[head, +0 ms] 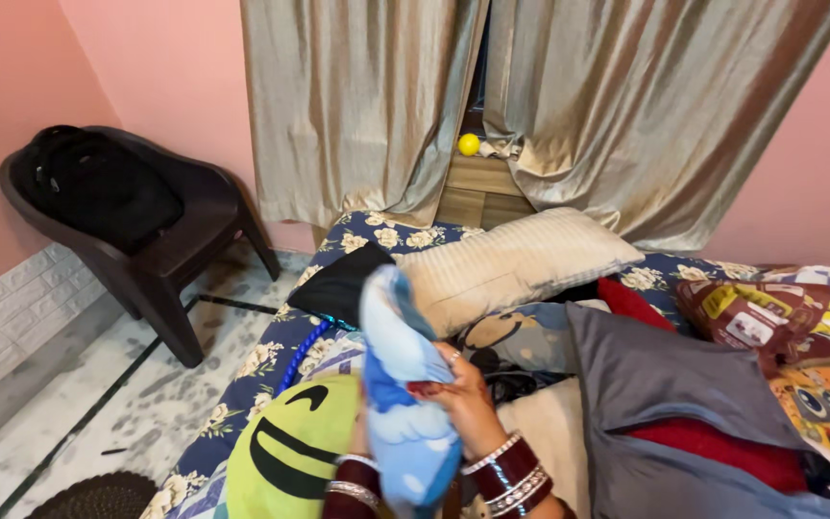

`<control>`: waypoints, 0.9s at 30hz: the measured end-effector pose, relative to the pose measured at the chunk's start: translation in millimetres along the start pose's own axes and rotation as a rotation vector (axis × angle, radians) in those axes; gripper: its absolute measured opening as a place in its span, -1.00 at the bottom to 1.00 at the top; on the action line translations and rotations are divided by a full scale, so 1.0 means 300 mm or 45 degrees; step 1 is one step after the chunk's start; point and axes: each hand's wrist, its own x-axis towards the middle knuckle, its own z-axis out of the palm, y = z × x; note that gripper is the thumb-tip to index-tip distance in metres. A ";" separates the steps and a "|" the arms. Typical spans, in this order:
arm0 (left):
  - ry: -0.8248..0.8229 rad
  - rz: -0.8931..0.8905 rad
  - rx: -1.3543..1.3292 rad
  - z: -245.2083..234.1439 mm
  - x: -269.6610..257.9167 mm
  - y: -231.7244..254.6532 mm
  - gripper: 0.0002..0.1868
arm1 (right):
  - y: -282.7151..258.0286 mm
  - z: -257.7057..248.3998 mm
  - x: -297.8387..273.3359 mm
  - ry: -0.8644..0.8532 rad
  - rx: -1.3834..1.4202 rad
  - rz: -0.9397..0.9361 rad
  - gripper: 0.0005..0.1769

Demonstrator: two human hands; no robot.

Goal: The person arranges various items on a shelf and bed, including a teddy bear, toy cars, a small cat figurine, and a small backpack. They also fold a piece of clothing and place it on the bed.

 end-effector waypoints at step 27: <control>0.548 0.187 2.524 0.051 -0.401 0.148 -0.02 | 0.130 -1.063 -0.326 0.809 -1.114 -0.453 -0.80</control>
